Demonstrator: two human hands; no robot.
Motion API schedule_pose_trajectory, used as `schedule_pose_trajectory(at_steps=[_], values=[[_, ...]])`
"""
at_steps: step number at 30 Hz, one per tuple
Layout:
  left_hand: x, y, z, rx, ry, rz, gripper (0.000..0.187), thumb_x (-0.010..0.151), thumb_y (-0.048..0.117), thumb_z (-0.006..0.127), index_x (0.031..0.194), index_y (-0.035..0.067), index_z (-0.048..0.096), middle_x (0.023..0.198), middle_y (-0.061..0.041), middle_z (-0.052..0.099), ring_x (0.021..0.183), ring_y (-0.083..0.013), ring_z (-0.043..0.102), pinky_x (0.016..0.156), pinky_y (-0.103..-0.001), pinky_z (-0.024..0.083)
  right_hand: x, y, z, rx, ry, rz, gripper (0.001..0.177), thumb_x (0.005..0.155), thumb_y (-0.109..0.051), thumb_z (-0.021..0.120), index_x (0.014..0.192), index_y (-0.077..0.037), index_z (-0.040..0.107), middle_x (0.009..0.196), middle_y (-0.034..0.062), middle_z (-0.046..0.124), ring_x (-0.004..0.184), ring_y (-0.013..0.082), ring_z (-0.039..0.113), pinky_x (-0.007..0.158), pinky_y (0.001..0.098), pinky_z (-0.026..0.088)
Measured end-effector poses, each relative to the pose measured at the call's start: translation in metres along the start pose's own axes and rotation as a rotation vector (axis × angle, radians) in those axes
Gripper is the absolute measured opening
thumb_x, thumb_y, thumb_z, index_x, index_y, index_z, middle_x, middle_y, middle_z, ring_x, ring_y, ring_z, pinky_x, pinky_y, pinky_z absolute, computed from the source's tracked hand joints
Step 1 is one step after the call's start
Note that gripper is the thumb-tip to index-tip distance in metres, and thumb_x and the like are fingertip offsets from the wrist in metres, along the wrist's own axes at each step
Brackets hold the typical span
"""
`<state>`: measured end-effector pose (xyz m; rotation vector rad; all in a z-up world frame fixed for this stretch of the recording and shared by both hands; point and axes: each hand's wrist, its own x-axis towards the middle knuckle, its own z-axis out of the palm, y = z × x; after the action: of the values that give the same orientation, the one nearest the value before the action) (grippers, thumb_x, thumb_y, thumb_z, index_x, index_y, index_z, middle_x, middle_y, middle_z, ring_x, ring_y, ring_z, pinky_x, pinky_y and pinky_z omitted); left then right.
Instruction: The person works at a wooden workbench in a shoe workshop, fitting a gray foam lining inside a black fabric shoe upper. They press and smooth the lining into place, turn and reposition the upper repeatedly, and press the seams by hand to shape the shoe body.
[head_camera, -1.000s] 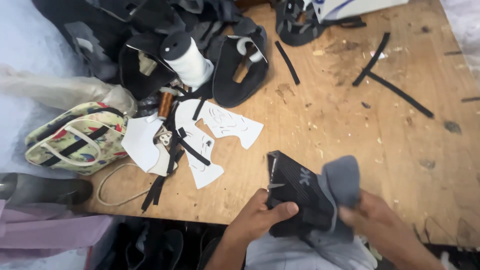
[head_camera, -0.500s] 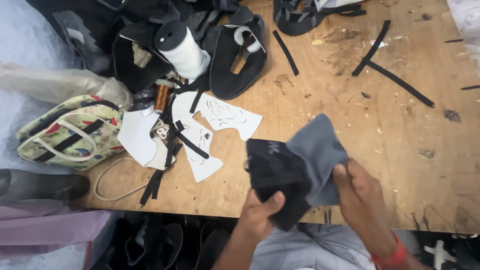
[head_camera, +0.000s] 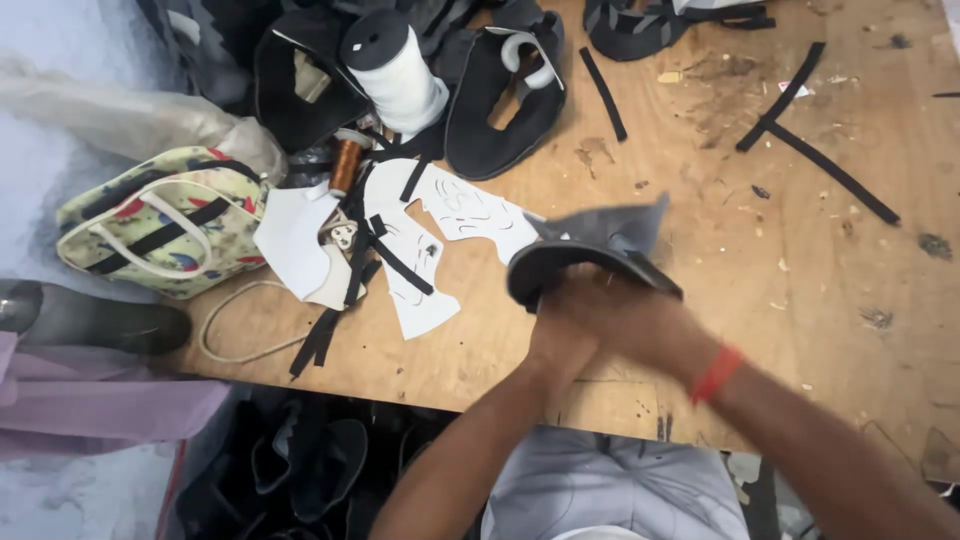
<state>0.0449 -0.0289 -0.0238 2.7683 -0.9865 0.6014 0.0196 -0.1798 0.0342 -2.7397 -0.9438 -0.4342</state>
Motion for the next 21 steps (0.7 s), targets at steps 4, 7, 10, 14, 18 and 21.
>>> schedule_pose_trajectory(at_steps=[4,7,10,14,18,21], values=[[-0.017,0.008,-0.005,-0.487,-0.488,-0.235,0.069,0.100,0.034,0.047,0.161,0.008,0.031,0.164,-0.031,0.025,0.131,-0.0508,0.046,0.092,-0.055,0.050,-0.023,0.048,0.033,-0.033,-0.264,0.253,0.041,0.097,-0.011,0.050,0.137,-0.013,0.058,0.113,0.0086,0.071,0.099,0.0269,0.071,0.077,0.0382,0.058],[-0.025,0.014,0.016,-0.296,0.047,-0.074,0.072,0.100,0.045,0.054,0.146,-0.010,0.045,0.132,-0.030,0.059,0.122,-0.0479,0.063,0.096,-0.050,0.055,-0.055,0.077,0.071,0.000,-0.400,0.335,0.042,0.100,-0.013,0.049,0.142,-0.010,0.052,0.112,0.0139,0.069,0.097,0.0313,0.070,0.079,0.0392,0.058],[-0.017,0.012,0.016,-0.475,-0.327,-0.272,0.052,0.103,0.029,0.053,0.142,-0.005,0.056,0.108,-0.026,0.072,0.095,-0.0407,0.072,0.081,-0.050,0.057,-0.047,0.069,0.060,0.186,-0.160,0.309,0.043,0.096,-0.011,0.048,0.139,-0.005,0.053,0.113,0.0202,0.068,0.097,0.0373,0.069,0.078,0.0442,0.056],[-0.015,0.015,0.041,-0.259,-0.360,-0.111,0.028,0.092,0.013,0.059,0.114,-0.001,0.070,0.097,-0.019,0.074,0.089,-0.0321,0.074,0.077,-0.044,0.059,-0.031,0.055,0.040,0.220,-0.198,0.596,0.033,0.100,-0.019,0.049,0.129,-0.006,0.057,0.116,0.0191,0.070,0.106,0.0385,0.068,0.082,0.0489,0.054],[-0.020,0.017,0.052,-0.077,-0.207,0.032,0.019,0.083,0.008,0.063,0.094,0.003,0.077,0.097,-0.016,0.075,0.091,-0.0277,0.074,0.078,-0.040,0.060,-0.038,0.055,0.049,0.241,-0.239,0.681,0.029,0.104,-0.029,0.052,0.120,-0.007,0.061,0.118,0.0188,0.069,0.108,0.0395,0.066,0.087,0.0498,0.053],[-0.021,0.019,0.047,-0.269,-0.486,-0.042,0.019,0.093,0.006,0.058,0.101,0.007,0.076,0.091,-0.015,0.075,0.083,-0.0299,0.074,0.068,-0.045,0.058,-0.042,0.055,0.036,0.289,-0.225,0.629,0.035,0.100,-0.030,0.056,0.124,-0.005,0.060,0.120,0.0216,0.067,0.111,0.0419,0.064,0.089,0.0498,0.051]])
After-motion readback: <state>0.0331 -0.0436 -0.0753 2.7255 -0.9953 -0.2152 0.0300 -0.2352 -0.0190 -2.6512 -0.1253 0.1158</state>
